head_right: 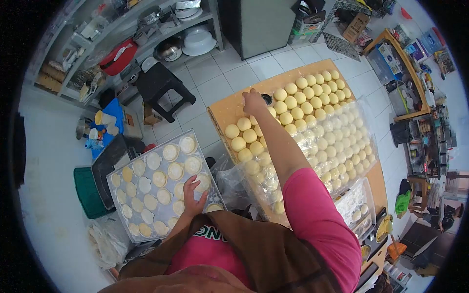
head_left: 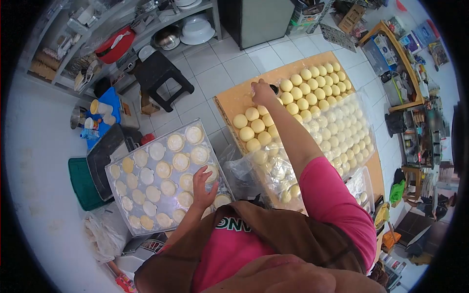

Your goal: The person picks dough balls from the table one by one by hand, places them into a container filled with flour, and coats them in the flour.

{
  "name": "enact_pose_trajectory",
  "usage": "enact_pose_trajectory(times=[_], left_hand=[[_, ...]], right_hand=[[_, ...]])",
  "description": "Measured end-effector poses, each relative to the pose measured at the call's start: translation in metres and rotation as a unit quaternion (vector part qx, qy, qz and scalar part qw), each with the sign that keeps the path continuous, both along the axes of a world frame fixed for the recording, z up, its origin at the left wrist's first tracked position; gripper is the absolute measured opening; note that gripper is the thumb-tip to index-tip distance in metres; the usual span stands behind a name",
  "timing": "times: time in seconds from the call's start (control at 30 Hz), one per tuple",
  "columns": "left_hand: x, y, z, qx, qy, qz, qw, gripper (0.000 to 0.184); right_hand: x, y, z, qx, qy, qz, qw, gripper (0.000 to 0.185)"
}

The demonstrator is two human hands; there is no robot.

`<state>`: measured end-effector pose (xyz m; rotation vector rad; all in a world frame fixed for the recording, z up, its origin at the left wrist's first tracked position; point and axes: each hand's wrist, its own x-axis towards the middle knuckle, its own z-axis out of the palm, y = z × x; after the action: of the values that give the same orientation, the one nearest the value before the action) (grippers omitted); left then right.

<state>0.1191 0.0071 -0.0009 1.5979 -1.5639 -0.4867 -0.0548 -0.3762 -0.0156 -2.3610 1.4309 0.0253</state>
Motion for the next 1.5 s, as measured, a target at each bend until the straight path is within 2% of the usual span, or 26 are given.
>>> enact_pose_trajectory(times=[0.2, 0.53, 0.73, 0.8, 0.9, 0.93, 1.0, 1.07, 1.13, 1.2, 1.27, 1.33, 1.4, 1.43, 1.47, 1.5], left_hand=[[-0.002, 0.006, 0.008, -0.016, -0.01, -0.005, 1.0, 0.048], [-0.005, 0.019, 0.007, -0.006, -0.002, -0.006, 1.0, 0.048], [-0.008, 0.009, 0.014, -0.024, -0.007, -0.019, 1.0, 0.047], [-0.01, 0.006, 0.018, -0.025, -0.012, -0.034, 0.999, 0.047], [-0.017, 0.0, 0.023, -0.052, 0.006, -0.04, 0.998, 0.044], [-0.019, 0.0, 0.023, -0.045, 0.009, -0.071, 0.996, 0.044], [-0.026, -0.001, 0.022, -0.055, 0.018, -0.066, 0.996, 0.043], [-0.036, -0.003, 0.024, -0.06, 0.01, -0.112, 0.992, 0.042], [-0.049, -0.007, 0.025, -0.08, 0.034, -0.127, 0.988, 0.043], [-0.066, -0.01, 0.028, -0.069, 0.032, -0.15, 0.986, 0.044], [-0.081, -0.013, 0.031, -0.1, 0.021, -0.201, 0.974, 0.046], [-0.099, -0.013, 0.037, -0.094, 0.033, -0.213, 0.972, 0.046], [-0.111, -0.012, 0.042, -0.106, 0.001, -0.251, 0.962, 0.047], [-0.119, -0.01, 0.043, -0.11, 0.0, -0.257, 0.96, 0.047], [-0.127, -0.006, 0.042, -0.108, 0.006, -0.261, 0.959, 0.047], [-0.133, -0.001, 0.042, -0.103, 0.014, -0.263, 0.959, 0.046]], right_hand=[[-0.004, -0.002, 0.018, -0.036, -0.076, -0.001, 0.996, 0.027], [0.005, 0.004, 0.059, -0.073, -0.118, 0.011, 0.99, 0.028], [-0.01, 0.019, 0.108, -0.096, -0.173, -0.015, 0.98, 0.028], [-0.035, 0.04, 0.125, -0.112, -0.24, -0.051, 0.963, 0.028], [-0.102, 0.084, 0.137, -0.118, -0.295, -0.111, 0.942, 0.029], [-0.132, 0.102, 0.134, -0.121, -0.29, -0.142, 0.939, 0.029], [-0.201, 0.143, 0.131, -0.172, -0.267, -0.203, 0.926, 0.028], [-0.273, 0.191, 0.13, -0.171, -0.235, -0.276, 0.916, 0.029], [-0.346, 0.239, 0.114, -0.131, -0.219, -0.4, 0.88, 0.029], [-0.407, 0.294, 0.096, -0.209, -0.13, -0.439, 0.864, 0.03], [-0.443, 0.339, 0.084, -0.203, -0.054, -0.517, 0.829, 0.029], [-0.474, 0.372, 0.059, -0.103, -0.098, -0.576, 0.805, 0.032], [-0.489, 0.395, 0.029, 0.012, -0.123, -0.58, 0.805, 0.036], [-0.493, 0.404, 0.01, 0.054, -0.087, -0.539, 0.836, 0.044], [-0.493, 0.41, -0.002, 0.069, -0.038, -0.497, 0.864, 0.056], [-0.485, 0.414, -0.003, 0.031, -0.023, -0.514, 0.857, 0.062]])
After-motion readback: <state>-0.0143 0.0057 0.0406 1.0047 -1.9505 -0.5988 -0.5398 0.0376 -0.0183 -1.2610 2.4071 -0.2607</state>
